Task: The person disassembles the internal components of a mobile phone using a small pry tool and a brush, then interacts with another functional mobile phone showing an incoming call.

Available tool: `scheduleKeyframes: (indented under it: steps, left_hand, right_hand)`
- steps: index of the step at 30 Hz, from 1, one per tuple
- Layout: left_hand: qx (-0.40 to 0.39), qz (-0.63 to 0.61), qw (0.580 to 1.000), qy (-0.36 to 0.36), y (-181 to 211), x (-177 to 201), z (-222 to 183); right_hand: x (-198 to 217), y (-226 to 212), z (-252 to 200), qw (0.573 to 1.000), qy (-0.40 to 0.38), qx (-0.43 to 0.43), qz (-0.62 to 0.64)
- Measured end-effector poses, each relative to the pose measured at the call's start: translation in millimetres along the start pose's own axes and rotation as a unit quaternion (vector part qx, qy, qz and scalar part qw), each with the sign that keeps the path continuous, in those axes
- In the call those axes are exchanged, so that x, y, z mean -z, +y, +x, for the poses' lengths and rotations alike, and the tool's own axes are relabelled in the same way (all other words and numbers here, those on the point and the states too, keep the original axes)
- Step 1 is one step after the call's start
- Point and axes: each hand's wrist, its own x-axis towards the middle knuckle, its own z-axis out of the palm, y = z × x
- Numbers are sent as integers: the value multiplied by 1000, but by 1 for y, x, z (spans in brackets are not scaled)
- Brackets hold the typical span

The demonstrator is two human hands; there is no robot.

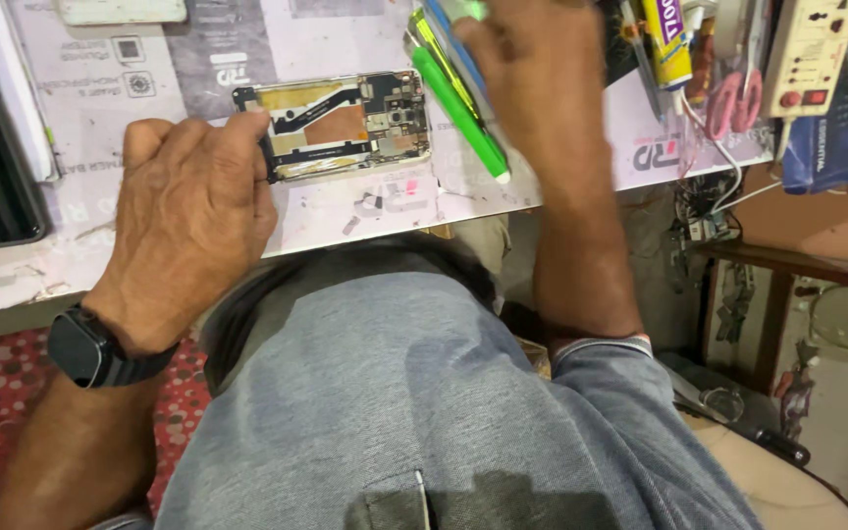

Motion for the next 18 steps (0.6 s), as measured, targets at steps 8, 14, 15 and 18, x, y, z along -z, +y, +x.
scheduleKeyframes:
  steps: [8,14,15,18]
  left_hand:
    - [2,-10,1000,-4,-5,-3,-1]
    - [-28,3,999,42,-4,-4,1]
    - [-34,5,998,51,-4,-3,1]
    - [-37,18,998,54,-3,-5,1]
  right_hand:
    - [44,-30,-26,992,-23,94,86]
    - [-4,-88,-24,950,-101,259,141]
    - [-12,-91,-23,949,-100,267,134]
    - [-29,-87,-20,949,-108,274,112]
